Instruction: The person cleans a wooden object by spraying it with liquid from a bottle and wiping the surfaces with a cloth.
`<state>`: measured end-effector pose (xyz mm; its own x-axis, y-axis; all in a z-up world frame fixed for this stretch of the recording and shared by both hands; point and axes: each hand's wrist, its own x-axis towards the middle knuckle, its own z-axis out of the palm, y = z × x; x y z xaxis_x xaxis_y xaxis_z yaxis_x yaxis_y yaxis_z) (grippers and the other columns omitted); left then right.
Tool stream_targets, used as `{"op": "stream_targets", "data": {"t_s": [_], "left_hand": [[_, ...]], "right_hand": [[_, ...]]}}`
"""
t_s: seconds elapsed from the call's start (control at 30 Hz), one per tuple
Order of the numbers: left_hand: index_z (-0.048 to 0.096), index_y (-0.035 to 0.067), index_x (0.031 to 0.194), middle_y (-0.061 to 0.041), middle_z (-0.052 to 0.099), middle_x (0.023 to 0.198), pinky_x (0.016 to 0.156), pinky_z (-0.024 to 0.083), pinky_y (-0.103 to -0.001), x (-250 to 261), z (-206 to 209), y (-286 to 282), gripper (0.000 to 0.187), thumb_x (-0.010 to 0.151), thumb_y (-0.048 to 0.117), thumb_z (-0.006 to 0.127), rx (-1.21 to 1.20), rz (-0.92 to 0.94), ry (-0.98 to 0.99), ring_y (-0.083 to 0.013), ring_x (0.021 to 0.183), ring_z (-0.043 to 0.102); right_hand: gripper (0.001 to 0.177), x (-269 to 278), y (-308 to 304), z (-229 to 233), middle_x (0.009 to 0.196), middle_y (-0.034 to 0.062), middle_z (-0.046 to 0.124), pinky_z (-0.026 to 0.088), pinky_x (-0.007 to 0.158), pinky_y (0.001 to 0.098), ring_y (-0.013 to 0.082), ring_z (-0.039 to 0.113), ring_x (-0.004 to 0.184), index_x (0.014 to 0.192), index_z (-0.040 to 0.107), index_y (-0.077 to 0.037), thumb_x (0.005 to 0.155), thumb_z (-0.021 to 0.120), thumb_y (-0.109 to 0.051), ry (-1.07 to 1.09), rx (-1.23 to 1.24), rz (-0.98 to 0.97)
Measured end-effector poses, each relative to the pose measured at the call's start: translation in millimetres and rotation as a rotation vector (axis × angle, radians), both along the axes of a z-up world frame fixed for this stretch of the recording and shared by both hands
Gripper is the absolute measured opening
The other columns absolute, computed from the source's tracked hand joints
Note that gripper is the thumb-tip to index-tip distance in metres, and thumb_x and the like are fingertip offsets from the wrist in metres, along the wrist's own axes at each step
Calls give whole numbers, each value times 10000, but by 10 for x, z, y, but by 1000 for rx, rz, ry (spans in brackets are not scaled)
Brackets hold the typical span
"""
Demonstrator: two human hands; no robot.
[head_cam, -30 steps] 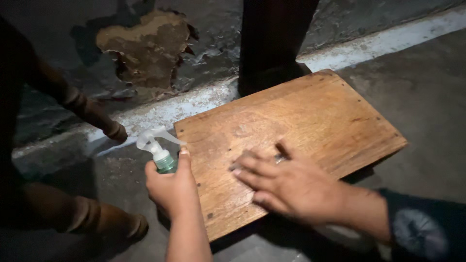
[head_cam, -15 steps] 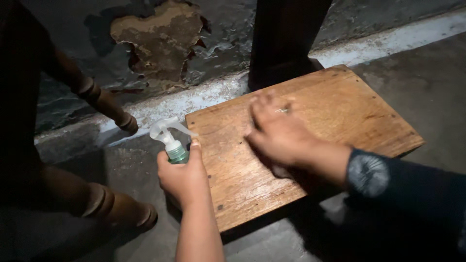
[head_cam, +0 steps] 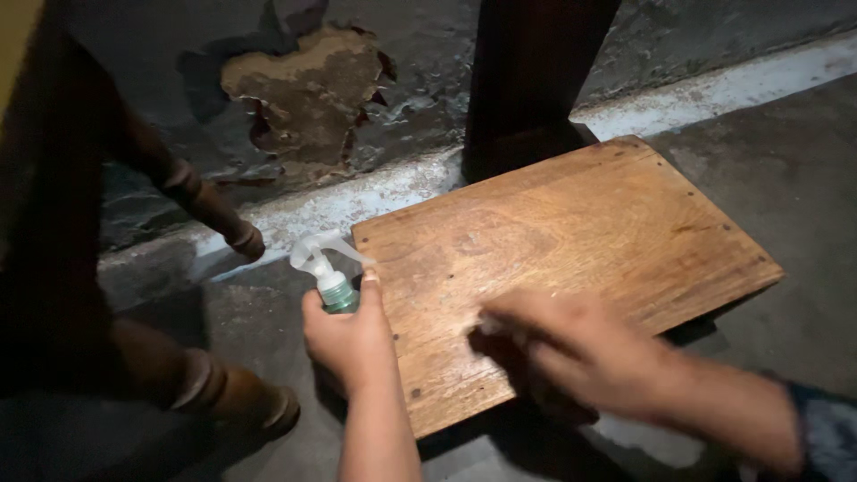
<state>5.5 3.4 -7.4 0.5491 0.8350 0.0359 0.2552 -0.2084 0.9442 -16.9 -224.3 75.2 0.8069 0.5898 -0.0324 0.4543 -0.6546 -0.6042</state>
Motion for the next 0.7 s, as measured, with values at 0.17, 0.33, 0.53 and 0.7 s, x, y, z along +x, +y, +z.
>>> {"op": "stream_targets", "data": {"t_s": [0.17,0.33,0.53,0.7], "left_hand": [[646,67,992,-150,751,846,706,530,-476,2,33,-1,483,715,393,870,-13,8,81,-360,764,714],[654,56,1004,-165,742,862,714,523,-487,24,-25,16,500,710,388,885,51,22,98,-382,776,701],[660,32,1002,-170,745,868,725,530,-470,40,-79,20,478,714,345,878,54,15,29,-377,767,705],[654,17,1002,-180,749,845,726,529,-456,18,-21,7,480,730,347,871,11,9,76,-357,758,716]], "right_hand": [[419,361,-68,550,1145,65,763,617,765,289,145,771,910,1297,669,-129,881,682,-81,-268,270,-152],[388,494,17,944,1099,75,718,621,830,297,164,726,952,1239,635,-90,864,727,-129,-381,339,-184],[316,377,78,474,1157,34,696,524,1011,402,189,671,1139,1098,693,-111,840,733,-288,-28,-22,51],[563,441,6,142,1528,131,411,407,1102,490,315,489,1347,1386,506,-101,910,677,-347,-131,-33,-238]]}}
